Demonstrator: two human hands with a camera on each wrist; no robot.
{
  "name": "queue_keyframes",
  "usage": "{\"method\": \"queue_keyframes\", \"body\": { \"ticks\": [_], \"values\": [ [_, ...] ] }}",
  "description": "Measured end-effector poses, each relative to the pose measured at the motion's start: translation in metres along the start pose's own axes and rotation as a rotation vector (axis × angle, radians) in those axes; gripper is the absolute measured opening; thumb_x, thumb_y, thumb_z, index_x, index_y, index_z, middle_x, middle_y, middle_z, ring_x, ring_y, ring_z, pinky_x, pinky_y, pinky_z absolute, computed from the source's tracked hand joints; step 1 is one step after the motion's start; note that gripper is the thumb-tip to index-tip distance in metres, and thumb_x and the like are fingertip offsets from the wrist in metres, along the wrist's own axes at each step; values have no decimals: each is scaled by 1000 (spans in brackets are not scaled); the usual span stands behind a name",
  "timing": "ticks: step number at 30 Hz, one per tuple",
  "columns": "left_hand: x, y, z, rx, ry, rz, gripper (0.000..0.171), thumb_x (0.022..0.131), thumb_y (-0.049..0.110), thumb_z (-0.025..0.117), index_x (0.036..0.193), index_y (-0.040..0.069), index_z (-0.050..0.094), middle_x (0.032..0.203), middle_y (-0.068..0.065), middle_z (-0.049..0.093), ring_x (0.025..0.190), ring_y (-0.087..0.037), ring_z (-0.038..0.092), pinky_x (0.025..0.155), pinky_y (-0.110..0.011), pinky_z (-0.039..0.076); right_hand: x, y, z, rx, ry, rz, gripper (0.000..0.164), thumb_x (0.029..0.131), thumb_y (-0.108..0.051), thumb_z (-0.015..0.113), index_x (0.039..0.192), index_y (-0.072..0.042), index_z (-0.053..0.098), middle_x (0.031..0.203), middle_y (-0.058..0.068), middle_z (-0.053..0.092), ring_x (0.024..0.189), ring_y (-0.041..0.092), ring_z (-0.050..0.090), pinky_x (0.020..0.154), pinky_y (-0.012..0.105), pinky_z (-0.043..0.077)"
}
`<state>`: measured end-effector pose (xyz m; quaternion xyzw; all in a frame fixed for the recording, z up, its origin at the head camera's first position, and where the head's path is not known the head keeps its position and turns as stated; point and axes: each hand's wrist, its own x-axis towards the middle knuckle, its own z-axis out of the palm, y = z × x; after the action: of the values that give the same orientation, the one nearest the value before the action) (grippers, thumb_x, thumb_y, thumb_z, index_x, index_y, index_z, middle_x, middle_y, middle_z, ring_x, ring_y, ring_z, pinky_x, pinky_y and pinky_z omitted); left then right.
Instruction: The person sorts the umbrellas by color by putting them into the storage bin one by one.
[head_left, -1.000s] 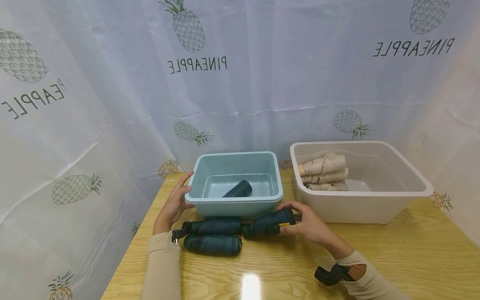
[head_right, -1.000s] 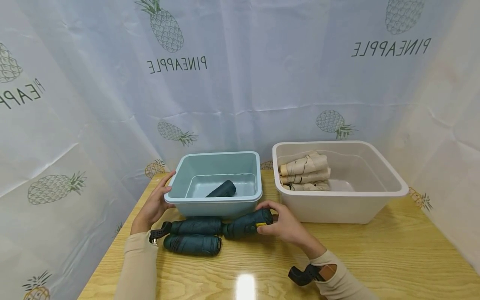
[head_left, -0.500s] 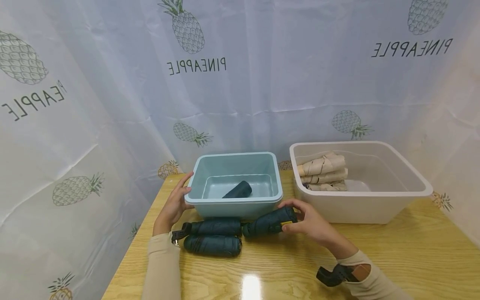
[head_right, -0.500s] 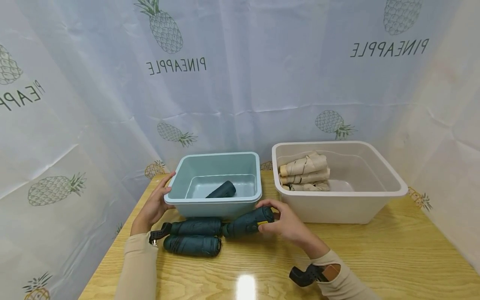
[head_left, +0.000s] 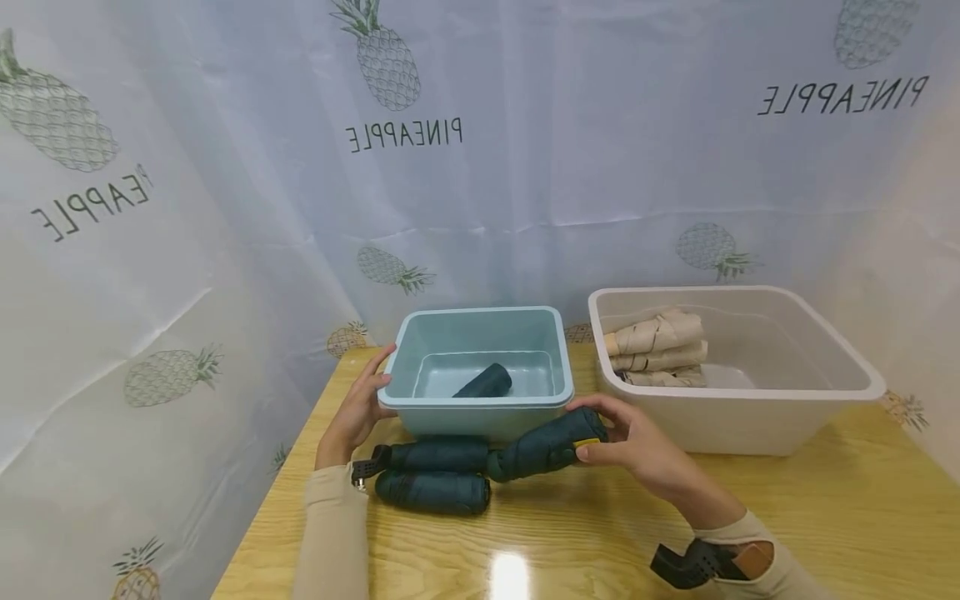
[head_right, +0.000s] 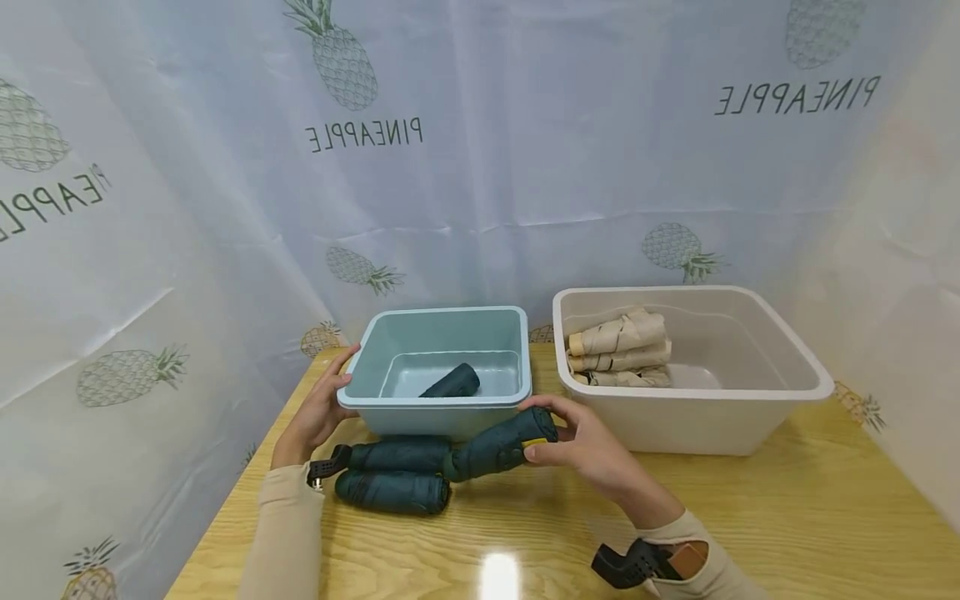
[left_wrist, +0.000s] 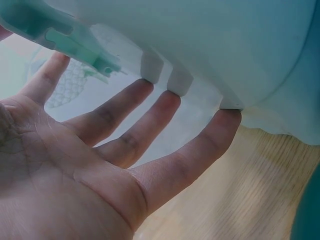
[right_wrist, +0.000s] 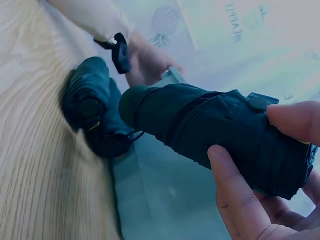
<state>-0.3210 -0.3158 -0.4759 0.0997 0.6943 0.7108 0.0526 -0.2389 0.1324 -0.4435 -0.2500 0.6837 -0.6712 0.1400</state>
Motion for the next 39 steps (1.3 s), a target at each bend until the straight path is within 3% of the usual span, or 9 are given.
{"method": "queue_keyframes", "body": {
  "ticks": [8,16,21,30,39],
  "values": [
    [-6,3,-3,-2,-3,-2,61,108,23,39,165,30,20,170,-16,10,140,-48,37,95,-57,52,-1,-13,3,109,-28,-22,54,93,2,67,142,4,46,129,13,56,106,25,71,89,49,59],
    [-5,2,-10,2,-8,-5,62,107,24,40,165,28,18,171,-13,11,144,-51,33,98,-62,49,0,-26,3,164,-7,-25,52,94,1,65,143,-8,51,133,11,52,110,22,69,91,42,59],
    [-2,2,-9,-2,-9,-5,62,107,25,41,165,27,19,171,-12,10,143,-50,33,96,-60,50,4,-33,-1,204,3,-32,50,94,4,64,140,-12,54,133,8,52,115,21,64,92,44,59],
    [2,1,-4,0,-14,1,61,108,24,39,165,26,19,172,-10,7,144,-50,32,98,-63,49,21,-49,-11,222,14,-35,48,93,5,62,138,-10,54,133,11,49,115,23,62,91,47,58],
    [5,-3,-3,6,-26,14,61,108,24,39,165,27,18,172,-12,6,143,-50,33,98,-65,48,48,-59,-25,244,-59,23,44,94,1,56,135,-15,51,131,12,49,111,22,64,95,48,56]
  ]
}}
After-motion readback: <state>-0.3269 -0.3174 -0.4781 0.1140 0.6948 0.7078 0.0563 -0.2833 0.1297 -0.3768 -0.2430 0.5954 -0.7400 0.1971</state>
